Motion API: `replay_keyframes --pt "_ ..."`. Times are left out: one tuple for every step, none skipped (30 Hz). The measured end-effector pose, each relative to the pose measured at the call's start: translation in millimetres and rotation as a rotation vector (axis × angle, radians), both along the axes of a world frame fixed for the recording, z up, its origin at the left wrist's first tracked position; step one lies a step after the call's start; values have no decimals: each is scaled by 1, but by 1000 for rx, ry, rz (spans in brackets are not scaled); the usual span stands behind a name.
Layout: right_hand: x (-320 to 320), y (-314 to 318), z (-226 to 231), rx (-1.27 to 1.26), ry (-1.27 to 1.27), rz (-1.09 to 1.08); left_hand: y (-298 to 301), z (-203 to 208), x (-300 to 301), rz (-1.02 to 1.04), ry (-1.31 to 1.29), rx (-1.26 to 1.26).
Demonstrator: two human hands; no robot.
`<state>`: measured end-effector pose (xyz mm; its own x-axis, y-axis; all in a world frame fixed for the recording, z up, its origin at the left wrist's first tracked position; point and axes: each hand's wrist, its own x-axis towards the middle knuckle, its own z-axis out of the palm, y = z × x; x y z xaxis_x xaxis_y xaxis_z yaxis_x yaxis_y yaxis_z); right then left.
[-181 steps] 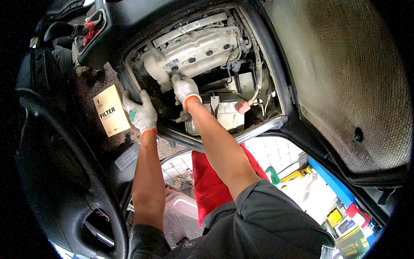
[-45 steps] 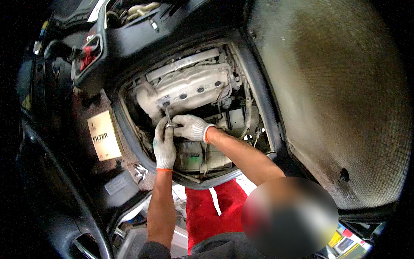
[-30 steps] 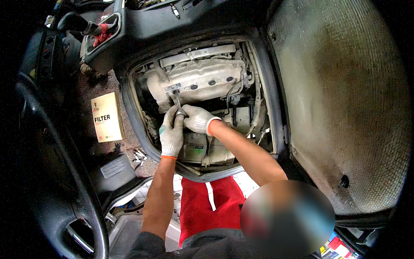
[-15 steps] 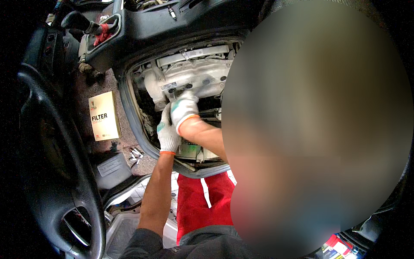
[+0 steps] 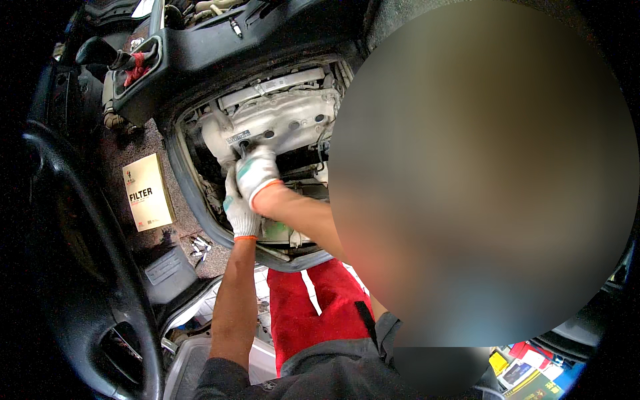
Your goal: The person removes old spark plugs from the engine using a socket wrench and replaces them with new ones. They handle the spark plugs individually, install them into the engine, and tighten them with the wrench.
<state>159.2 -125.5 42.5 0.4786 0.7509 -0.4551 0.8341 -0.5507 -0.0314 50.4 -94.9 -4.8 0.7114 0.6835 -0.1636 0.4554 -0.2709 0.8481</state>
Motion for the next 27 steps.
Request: replay_keyframes --pt "2 -12 -6 89 191 -200 0 1 0 -12 29 15" --pt "2 -20 -14 124 297 -296 0 2 3 -20 44 -4" --pt "5 -27 -17 161 396 -394 0 5 8 -27 59 -22" --pt "3 -26 -20 110 284 -314 -2 8 11 -30 77 -42" --pt "2 -26 -23 54 167 -247 -5 14 13 -59 86 -49" --pt "-4 -14 -14 -25 -61 -85 -4 11 9 -47 100 -37" --pt "-9 -11 12 -98 -331 133 -3 6 9 -45 105 -32" --pt "-16 -13 0 4 -251 87 -3 4 5 -40 113 -26" --pt "-17 -10 -25 122 -177 53 0 3 0 -22 133 -22" --pt "-17 -9 -37 187 -94 3 3 3 -1 -14 113 4" --pt "-17 -9 -34 241 114 -187 7 3 -5 1 108 24" --pt "-12 -23 -30 281 257 -380 3 6 0 -15 87 21" --pt "-13 -33 -27 320 338 -508 0 9 4 -26 71 23" --pt "-11 -31 -30 246 241 -428 -2 8 5 -33 74 22" --pt "-7 -32 -34 171 137 -355 -5 8 8 -41 81 19" --pt "-6 -28 -29 114 -5 -192 -5 8 9 -44 92 18" --pt "-6 -20 -24 107 -140 -10 -4 8 7 -34 112 21" --pt "-5 -18 -25 127 -217 83 -5 4 8 -36 87 21" --pt "-7 -14 -27 181 -220 123 -3 1 5 -24 51 35" --pt "-7 -13 -30 196 -173 83 0 -1 3 -10 22 47" --pt "-7 -19 -35 231 32 -130 -1 -5 1 -3 -13 52" --pt "-10 -30 -39 268 220 -348 -2 -1 3 -17 16 33" --pt "-11 -37 -44 263 272 -421 -1 5 6 -33 55 19" --pt "-9 -36 -43 231 214 -353 -4 9 10 -48 85 9" --pt "-11 -28 -39 148 41 -159 -5 13 10 -60 117 -5" --pt "-7 -21 -38 77 -166 23 -7 14 11 -54 113 -18" --pt "-8 -10 -37 48 -322 144 -5 16 10 -39 110 -25"
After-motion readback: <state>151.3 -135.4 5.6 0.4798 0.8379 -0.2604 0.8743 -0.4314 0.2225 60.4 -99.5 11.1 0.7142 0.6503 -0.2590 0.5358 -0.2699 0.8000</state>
